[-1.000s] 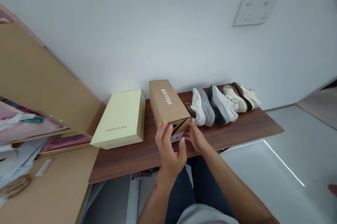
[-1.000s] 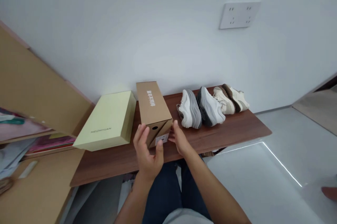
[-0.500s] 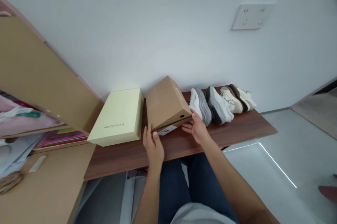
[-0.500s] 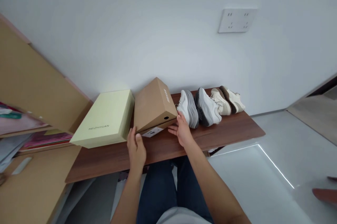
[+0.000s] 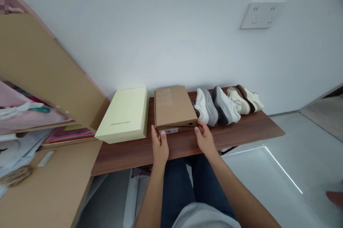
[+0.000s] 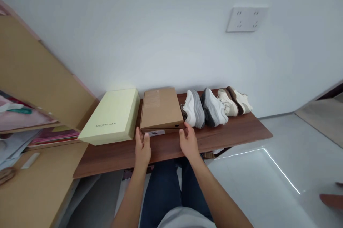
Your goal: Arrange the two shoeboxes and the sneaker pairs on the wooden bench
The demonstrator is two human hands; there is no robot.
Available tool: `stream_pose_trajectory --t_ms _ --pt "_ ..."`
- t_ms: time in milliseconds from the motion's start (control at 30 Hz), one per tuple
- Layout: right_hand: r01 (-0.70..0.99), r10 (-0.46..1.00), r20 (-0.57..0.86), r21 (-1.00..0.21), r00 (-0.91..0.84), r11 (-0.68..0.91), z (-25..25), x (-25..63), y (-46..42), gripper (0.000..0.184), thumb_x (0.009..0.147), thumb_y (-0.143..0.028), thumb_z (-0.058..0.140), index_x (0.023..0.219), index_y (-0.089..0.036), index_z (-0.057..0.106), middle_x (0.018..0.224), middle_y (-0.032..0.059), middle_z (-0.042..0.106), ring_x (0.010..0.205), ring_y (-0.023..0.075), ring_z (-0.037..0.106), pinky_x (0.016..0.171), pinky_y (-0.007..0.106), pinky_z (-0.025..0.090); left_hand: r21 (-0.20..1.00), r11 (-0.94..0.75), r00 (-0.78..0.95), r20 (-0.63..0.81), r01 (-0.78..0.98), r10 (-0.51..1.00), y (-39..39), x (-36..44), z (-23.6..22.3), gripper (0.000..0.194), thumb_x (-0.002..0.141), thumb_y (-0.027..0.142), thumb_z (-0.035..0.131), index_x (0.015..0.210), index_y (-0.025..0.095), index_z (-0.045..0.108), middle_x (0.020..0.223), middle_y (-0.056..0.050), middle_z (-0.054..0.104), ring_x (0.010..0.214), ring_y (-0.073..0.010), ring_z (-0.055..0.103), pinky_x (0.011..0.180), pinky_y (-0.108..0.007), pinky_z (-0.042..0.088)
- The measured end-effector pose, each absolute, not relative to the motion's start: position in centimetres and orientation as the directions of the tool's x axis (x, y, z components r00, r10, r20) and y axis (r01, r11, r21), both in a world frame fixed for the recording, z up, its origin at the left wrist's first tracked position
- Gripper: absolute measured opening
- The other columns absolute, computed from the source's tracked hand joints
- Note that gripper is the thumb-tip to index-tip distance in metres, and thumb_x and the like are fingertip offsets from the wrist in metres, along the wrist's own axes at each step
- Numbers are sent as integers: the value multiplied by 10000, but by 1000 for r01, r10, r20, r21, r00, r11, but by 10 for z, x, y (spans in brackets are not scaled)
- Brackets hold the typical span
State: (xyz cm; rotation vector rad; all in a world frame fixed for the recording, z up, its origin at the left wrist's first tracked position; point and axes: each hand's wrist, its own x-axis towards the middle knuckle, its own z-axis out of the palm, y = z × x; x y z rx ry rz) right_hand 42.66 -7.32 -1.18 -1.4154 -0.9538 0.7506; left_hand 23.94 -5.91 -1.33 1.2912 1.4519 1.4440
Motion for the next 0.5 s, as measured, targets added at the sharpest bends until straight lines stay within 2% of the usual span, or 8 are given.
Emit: stream_pose_trajectory --t_ms 67,167,233,300,367,400,433,500 --pt "281 858 251 -951 448 131 -1 424 -82 528 878 -459 542 1344 -211 518 1398 141 513 1307 263 473 1112 509 362 982 -99 -233 135 159 963 -58 245 -16 745 901 570 508 1523 227 284 1597 -131 272 1464 -241 271 1176 -404 276" --pt "408 815 393 -887 427 214 18 412 -91 462 920 -443 494 1334 -241 526 1433 129 472 1343 260 433 1109 511 365 970 -126 -193 167 210 967 -62 246 -12 699 908 559 501 1498 221 338 1582 -135 306 1459 -247 286 1182 -421 260" --pt "431 803 452 -859 389 275 30 396 -97 393 935 -417 476 1285 -260 563 1408 120 496 1324 261 457 1094 513 382 942 -203 -215 264 267 940 -68 233 -4 638 925 542 479 1468 219 391 1550 -142 364 1436 -246 336 1177 -422 272" --pt "405 833 486 -840 265 361 37 372 -102 340 943 -383 474 1244 -279 593 1362 108 543 1289 254 496 1092 506 385 896 -281 -322 394 343 861 -71 206 5 603 929 530 479 1439 211 430 1514 -149 409 1408 -241 379 1170 -405 284" --pt "321 884 463 -848 58 423 39 341 -99 352 940 -375 489 1267 -290 585 1344 96 570 1272 245 519 1097 489 388 857 -282 -511 490 432 706 -67 168 12 625 912 543 501 1420 183 441 1494 -162 416 1398 -248 387 1174 -400 269" --pt "270 906 420 -869 -40 415 39 324 -94 395 933 -392 504 1309 -286 560 1361 97 564 1285 247 511 1101 482 388 859 -242 -605 494 452 624 -62 147 15 657 910 556 493 1432 164 414 1489 -170 415 1395 -254 386 1176 -410 262" --pt "229 928 359 -899 -104 374 38 307 -86 462 923 -422 518 1360 -271 520 1394 104 542 1312 254 490 1107 479 383 876 -199 -685 470 438 557 -55 126 16 670 919 565 460 1436 143 398 1472 -180 429 1378 -257 405 1169 -416 274" --pt "185 975 195 -959 -109 213 34 274 -63 639 899 -494 536 1463 -225 403 1485 133 452 1376 280 424 1140 495 336 927 -113 -766 361 358 532 -38 89 15 660 943 580 371 1385 96 456 1415 -207 483 1343 -274 446 1148 -421 311"
